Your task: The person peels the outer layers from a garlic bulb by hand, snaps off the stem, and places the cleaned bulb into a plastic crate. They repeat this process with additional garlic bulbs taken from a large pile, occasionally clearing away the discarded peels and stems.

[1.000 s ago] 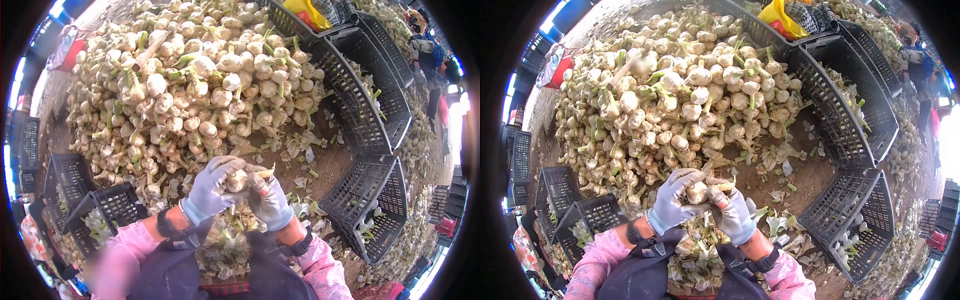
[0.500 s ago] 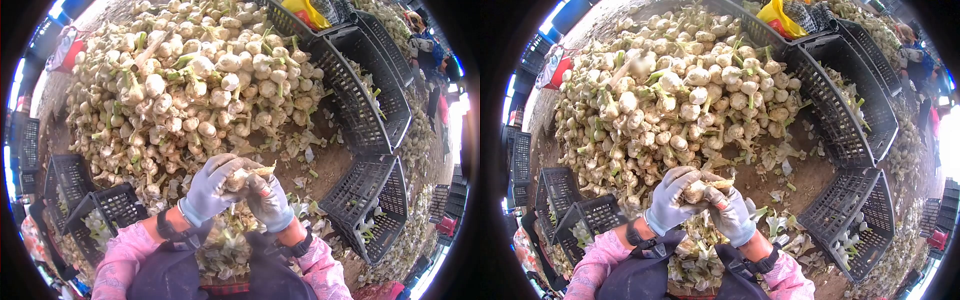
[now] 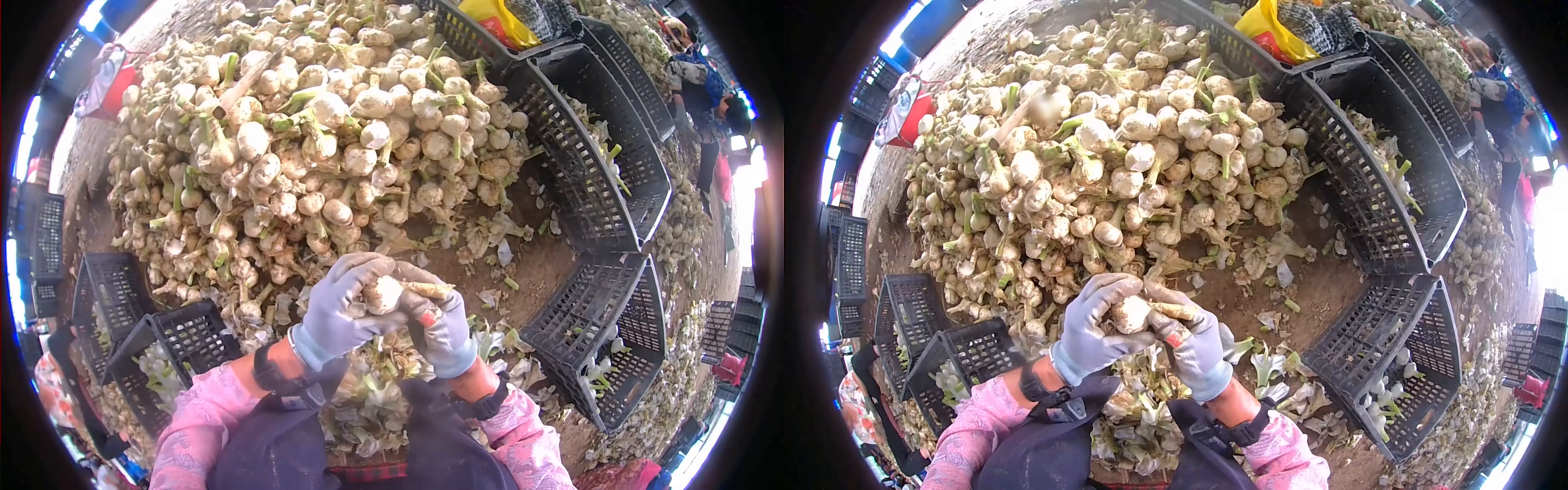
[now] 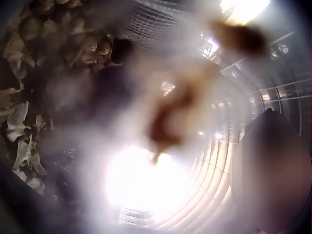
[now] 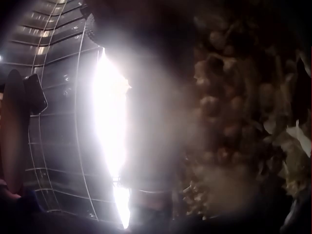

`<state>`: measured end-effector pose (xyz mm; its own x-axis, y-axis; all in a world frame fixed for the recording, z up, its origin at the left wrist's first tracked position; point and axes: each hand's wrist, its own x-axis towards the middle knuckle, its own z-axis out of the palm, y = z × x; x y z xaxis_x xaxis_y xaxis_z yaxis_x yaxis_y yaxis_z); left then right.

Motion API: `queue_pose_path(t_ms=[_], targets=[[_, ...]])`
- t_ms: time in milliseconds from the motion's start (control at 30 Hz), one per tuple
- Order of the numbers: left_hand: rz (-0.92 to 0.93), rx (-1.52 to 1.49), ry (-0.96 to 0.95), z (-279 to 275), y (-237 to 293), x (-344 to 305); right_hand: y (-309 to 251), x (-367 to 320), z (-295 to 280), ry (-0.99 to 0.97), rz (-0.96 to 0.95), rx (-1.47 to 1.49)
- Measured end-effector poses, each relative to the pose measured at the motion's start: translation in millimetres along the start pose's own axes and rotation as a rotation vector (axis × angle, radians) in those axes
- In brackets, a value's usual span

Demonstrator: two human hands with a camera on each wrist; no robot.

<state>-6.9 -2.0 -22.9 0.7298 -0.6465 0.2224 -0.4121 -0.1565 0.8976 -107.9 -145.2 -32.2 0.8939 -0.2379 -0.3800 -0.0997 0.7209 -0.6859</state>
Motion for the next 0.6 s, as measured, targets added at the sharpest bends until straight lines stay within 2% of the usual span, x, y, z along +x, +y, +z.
queue_pose_path(t_ms=[100, 200, 300, 400, 500, 600], targets=[[-0.286, -0.247, -0.107, -6, 5, 1, -7, 1, -8, -0.026, -0.107, -0.313], [-0.554, -0.653, -0.071, -5, 12, 2, -17, 2, -11, -0.083, -0.206, -0.474], [-0.566, -0.726, -0.152, -8, 6, 0, -21, 12, -18, -0.144, -0.395, -0.661], [-0.788, -1.014, -0.228, -13, 3, 2, -26, 20, -21, -0.161, -0.580, -0.887], [-0.869, -1.255, -0.384, -16, -13, -6, -33, 22, -19, -0.142, -0.712, -1.111], [-0.916, -1.381, -0.374, -15, -21, -6, -36, 21, -16, -0.104, -0.802, -1.254]])
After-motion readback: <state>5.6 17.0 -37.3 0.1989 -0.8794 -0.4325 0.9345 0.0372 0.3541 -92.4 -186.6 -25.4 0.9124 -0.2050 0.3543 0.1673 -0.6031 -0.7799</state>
